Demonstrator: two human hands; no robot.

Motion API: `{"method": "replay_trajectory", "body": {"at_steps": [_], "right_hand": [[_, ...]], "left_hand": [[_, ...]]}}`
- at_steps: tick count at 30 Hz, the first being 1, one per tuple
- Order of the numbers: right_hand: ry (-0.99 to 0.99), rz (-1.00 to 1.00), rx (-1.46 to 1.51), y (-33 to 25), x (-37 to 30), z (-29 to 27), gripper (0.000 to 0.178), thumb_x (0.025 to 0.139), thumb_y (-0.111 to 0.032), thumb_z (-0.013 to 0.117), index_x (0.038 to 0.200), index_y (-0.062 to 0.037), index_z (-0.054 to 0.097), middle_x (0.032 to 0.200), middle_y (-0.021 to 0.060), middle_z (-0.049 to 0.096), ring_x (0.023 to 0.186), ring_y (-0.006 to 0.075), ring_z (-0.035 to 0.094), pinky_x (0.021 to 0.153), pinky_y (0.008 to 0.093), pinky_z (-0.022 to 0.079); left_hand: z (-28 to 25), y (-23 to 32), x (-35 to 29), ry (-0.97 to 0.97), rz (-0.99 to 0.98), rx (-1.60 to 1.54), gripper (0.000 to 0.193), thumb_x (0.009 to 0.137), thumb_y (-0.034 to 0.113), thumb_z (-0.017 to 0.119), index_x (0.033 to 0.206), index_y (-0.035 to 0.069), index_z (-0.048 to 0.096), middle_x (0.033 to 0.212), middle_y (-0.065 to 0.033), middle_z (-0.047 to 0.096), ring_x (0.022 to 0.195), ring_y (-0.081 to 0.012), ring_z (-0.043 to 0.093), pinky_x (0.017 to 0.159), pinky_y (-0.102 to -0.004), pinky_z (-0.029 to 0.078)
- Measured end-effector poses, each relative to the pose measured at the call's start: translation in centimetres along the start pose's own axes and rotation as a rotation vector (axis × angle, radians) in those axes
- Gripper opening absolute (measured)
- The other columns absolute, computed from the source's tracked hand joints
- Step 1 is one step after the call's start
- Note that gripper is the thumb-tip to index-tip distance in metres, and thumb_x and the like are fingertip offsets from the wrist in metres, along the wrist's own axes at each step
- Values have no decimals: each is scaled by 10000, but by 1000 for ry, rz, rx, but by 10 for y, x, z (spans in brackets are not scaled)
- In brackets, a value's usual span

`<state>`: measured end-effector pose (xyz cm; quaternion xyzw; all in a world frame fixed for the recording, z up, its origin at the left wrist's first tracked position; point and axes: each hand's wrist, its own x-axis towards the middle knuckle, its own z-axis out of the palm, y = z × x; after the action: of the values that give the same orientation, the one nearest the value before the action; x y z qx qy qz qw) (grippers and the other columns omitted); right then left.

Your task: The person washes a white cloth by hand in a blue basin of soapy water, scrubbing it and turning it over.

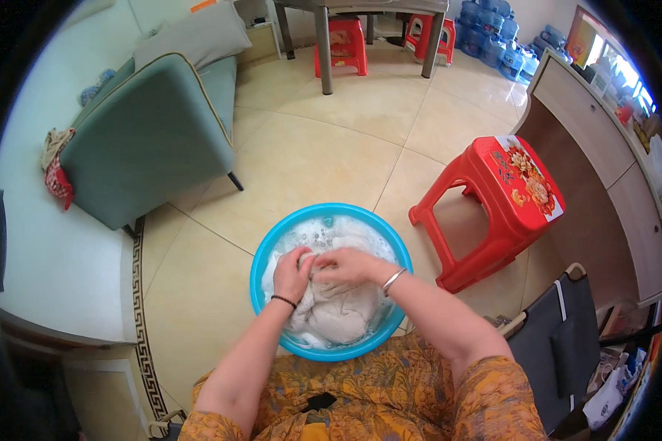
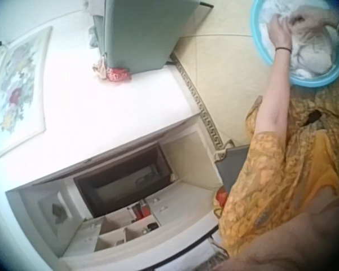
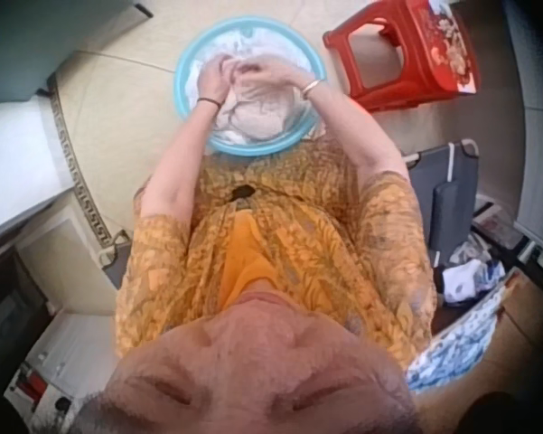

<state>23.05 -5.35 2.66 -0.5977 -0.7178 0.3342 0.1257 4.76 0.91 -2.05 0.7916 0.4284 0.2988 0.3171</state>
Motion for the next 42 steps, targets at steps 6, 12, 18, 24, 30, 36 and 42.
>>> {"method": "replay_trajectory", "body": {"at_steps": [6,12,18,24,30,36,42], "right_hand": [[142,232,-290,14,-11,11,454,898,-479,447,1296,-264,483,1416,68,364,1299,338,319,933,609,343],[55,324,-288,8,4,18,438,917,-482,376,1312,-311,457,1374,94,381,1246,367,352,913,632,350],[-19,366,-312,21,30,22,401,902,-352,425,1294,-285,474,1334,153,421,1211,371,404,916,531,405],[-148,497,-361,24,60,19,308,829,-230,528,1088,-118,653,1061,123,648,1036,280,594,880,398,450],[-172,430,-574,27,81,21,232,779,-196,591,965,-127,711,1020,86,673,997,247,622,806,360,457],[-95,514,-554,32,72,18,239,755,-207,617,965,-125,701,1032,108,665,985,244,626,788,365,473],[163,413,-341,-9,19,-9,218,823,-221,560,953,-73,655,938,168,655,879,326,630,738,432,503]], "left_hand": [[-13,39,-38,56,185,221,286,742,263,660,986,121,616,865,-97,604,850,-297,539,729,-424,404],[-3,36,-28,-65,198,486,255,792,359,595,878,126,655,778,-87,591,802,-295,548,694,-415,362],[-5,50,11,-500,-274,411,416,809,460,484,904,99,667,971,-167,652,946,-333,603,814,-428,462],[4,37,38,-603,-430,446,500,801,447,453,1069,75,653,1122,-173,613,1044,-319,580,870,-407,461],[13,30,47,-572,-550,478,467,819,424,474,1037,55,660,1120,-171,616,1039,-323,584,870,-411,462],[16,37,35,-398,-578,459,459,831,435,471,987,55,675,1052,-176,637,996,-332,596,828,-431,475],[9,30,25,-303,-561,296,449,843,449,453,973,82,677,1025,-155,647,975,-341,598,834,-434,462]]}}
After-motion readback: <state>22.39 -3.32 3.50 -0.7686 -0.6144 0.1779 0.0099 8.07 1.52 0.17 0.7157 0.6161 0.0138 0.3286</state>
